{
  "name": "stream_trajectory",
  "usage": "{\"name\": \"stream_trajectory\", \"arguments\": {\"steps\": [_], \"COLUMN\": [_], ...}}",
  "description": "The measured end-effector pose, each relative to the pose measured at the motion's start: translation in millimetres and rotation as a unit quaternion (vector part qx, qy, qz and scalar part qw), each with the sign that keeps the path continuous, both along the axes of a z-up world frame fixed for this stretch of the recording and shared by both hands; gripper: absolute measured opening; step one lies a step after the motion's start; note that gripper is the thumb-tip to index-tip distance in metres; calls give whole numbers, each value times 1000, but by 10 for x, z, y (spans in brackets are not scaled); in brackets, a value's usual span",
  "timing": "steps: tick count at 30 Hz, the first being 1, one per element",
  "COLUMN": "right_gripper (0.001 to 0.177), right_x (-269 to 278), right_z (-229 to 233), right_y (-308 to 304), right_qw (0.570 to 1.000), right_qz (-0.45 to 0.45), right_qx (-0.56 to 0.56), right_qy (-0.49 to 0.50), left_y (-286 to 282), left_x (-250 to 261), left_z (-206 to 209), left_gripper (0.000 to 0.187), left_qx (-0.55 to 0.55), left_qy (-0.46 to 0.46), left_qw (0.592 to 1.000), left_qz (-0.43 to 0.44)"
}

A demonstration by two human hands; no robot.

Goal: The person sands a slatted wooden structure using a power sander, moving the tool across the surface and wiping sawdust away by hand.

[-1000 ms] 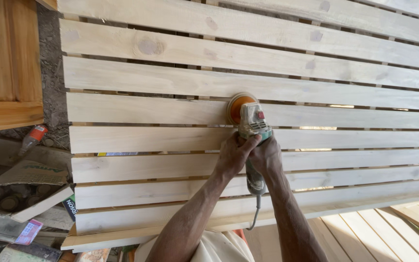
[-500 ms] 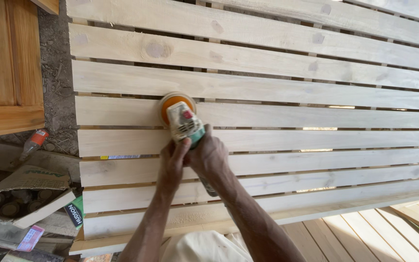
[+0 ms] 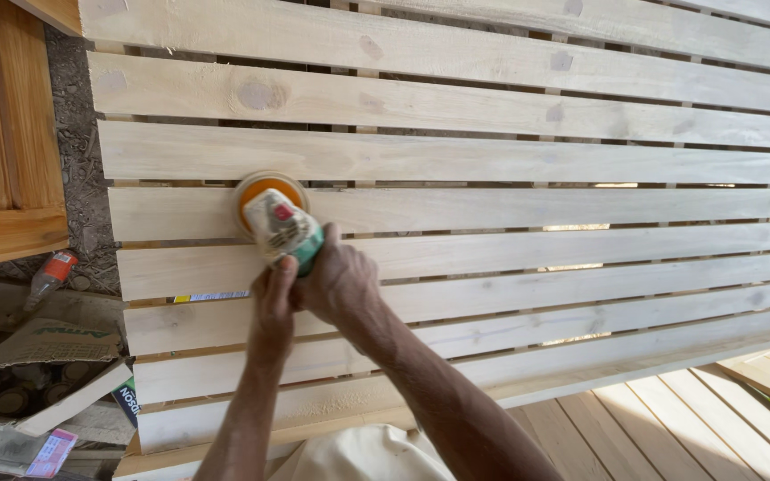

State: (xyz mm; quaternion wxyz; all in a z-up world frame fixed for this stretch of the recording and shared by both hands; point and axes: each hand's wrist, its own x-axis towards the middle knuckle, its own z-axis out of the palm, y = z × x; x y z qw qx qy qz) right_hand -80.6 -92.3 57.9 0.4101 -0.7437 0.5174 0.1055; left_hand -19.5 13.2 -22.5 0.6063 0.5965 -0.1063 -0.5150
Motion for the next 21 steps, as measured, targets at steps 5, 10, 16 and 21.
{"name": "stream_trajectory", "arguments": {"steps": [5, 10, 16, 21], "right_gripper": [54, 64, 69, 60], "right_x": [-917, -1679, -2499, -3283], "right_z": [87, 236, 249, 87], "right_y": [-445, -862, -1258, -1504], "right_qw": [998, 988, 982, 977], "right_qz": [-49, -86, -131, -166], "right_qx": [3, -41, -36, -71], "right_qy": [37, 123, 130, 116], "left_y": [-560, -1063, -1537, -1902], "left_x": [-754, -1503, -2239, -2868], "left_z": [156, 353, 422, 391], "left_gripper": [66, 78, 83, 77], "left_qx": [-60, -8, -9, -15], "left_qy": [8, 50, 30, 33], "left_qw": [994, 989, 983, 972], "left_qz": [-87, -139, -183, -233]}}
